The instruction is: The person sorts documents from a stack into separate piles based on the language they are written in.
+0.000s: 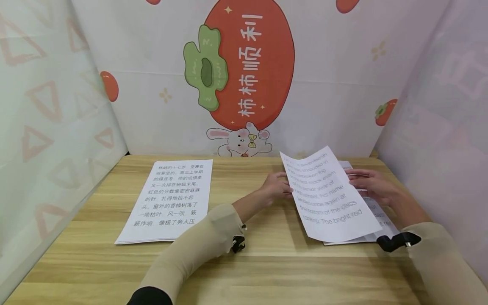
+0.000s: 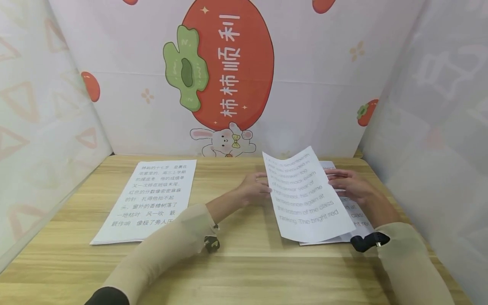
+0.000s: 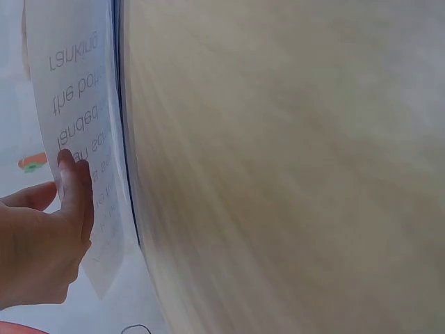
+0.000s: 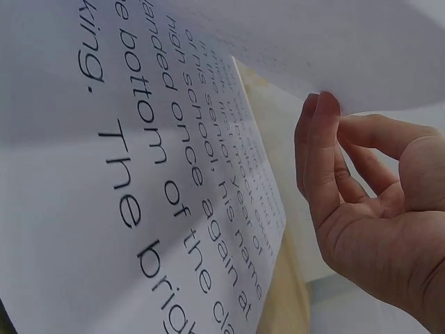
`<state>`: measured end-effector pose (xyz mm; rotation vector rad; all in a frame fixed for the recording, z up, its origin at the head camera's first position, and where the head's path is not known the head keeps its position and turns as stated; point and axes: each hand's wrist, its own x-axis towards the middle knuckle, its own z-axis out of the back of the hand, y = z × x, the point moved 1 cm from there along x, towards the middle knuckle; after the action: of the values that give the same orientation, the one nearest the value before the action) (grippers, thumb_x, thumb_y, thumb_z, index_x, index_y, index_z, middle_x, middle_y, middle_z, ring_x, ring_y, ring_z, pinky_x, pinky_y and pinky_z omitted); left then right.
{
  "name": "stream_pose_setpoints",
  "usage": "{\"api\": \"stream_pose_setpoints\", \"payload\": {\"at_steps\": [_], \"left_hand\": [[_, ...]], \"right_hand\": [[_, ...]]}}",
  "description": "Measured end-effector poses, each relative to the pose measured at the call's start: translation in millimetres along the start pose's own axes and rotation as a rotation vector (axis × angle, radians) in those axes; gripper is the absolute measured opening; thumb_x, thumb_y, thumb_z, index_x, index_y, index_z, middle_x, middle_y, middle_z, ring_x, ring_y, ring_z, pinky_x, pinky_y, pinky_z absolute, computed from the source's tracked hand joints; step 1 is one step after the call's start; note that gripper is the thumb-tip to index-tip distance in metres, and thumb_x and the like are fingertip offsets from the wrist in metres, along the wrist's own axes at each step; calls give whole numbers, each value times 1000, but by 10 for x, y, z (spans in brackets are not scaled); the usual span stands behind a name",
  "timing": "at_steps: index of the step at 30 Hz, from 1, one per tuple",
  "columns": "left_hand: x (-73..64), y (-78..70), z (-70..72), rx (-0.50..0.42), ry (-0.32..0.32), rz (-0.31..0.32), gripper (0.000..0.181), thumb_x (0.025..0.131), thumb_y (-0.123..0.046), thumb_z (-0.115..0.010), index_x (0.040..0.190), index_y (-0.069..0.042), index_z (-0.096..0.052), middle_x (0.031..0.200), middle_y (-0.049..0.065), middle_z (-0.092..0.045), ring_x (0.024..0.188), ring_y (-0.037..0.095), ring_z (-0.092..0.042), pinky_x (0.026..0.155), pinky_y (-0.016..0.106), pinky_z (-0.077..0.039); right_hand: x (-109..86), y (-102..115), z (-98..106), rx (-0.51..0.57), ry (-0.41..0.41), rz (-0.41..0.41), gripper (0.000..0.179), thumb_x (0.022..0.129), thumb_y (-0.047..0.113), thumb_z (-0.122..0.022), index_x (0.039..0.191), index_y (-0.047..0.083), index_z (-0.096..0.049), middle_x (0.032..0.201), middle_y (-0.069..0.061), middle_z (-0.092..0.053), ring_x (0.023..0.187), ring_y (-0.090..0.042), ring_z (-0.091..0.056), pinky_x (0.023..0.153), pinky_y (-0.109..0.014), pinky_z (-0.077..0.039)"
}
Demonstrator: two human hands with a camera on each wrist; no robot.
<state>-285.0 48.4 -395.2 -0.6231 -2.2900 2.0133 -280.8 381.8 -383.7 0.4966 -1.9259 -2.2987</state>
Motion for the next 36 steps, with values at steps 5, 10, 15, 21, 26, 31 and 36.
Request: {"api": "stream_pose_setpoints", "payload": {"at_steps": [5,10,15,21,26,31,36], "left_hand": [[35,-27,-96,-1,60,28,67,90,20,-61,153,8,-40,116,28,-71,100,38,-73,95,45,-61],[27,-72,-210,-9,150,100,65,92,15,-60,153,10,-37,116,30,-69,113,44,-69,97,46,-60],[17,-68,-324,-51,200,169,52,93,14,-58,143,15,-42,116,33,-66,121,49,-63,98,48,-59],[36,-44,-417,-24,230,185,26,95,12,-58,120,16,-53,119,35,-66,120,47,-64,98,46,-59],[52,-32,-442,-4,212,200,7,95,10,-60,102,8,-58,110,31,-70,115,44,-68,95,43,-61],[45,-42,-446,13,200,200,3,96,8,-59,99,8,-61,106,30,-70,112,43,-69,93,43,-62],[59,-34,-451,6,192,210,7,96,7,-57,96,11,-62,99,28,-68,111,45,-69,93,46,-62]], "right_hand": [[-38,-39,170,3,-13,-4,42,106,1,-54,111,38,-74,107,12,-74,95,-9,-71,78,-27,-62],[-91,-64,333,-18,-45,-26,41,106,3,-54,110,39,-75,107,13,-75,96,-9,-72,79,-27,-63],[-137,-82,429,-56,-81,-61,37,106,10,-57,108,44,-72,106,16,-74,96,-8,-72,80,-27,-63],[-170,-99,456,-63,-94,-72,36,106,10,-58,107,44,-72,105,17,-74,94,-8,-72,79,-27,-63],[-188,-108,464,-58,-101,-78,38,105,8,-59,106,43,-72,104,17,-74,94,-7,-72,79,-26,-63],[-200,-125,488,-104,-118,-91,33,105,14,-61,107,46,-70,104,20,-73,94,-7,-71,80,-27,-62],[-222,-146,491,-181,-137,-115,27,103,23,-66,120,43,-71,104,22,-72,96,-6,-70,82,-28,-61]]}}
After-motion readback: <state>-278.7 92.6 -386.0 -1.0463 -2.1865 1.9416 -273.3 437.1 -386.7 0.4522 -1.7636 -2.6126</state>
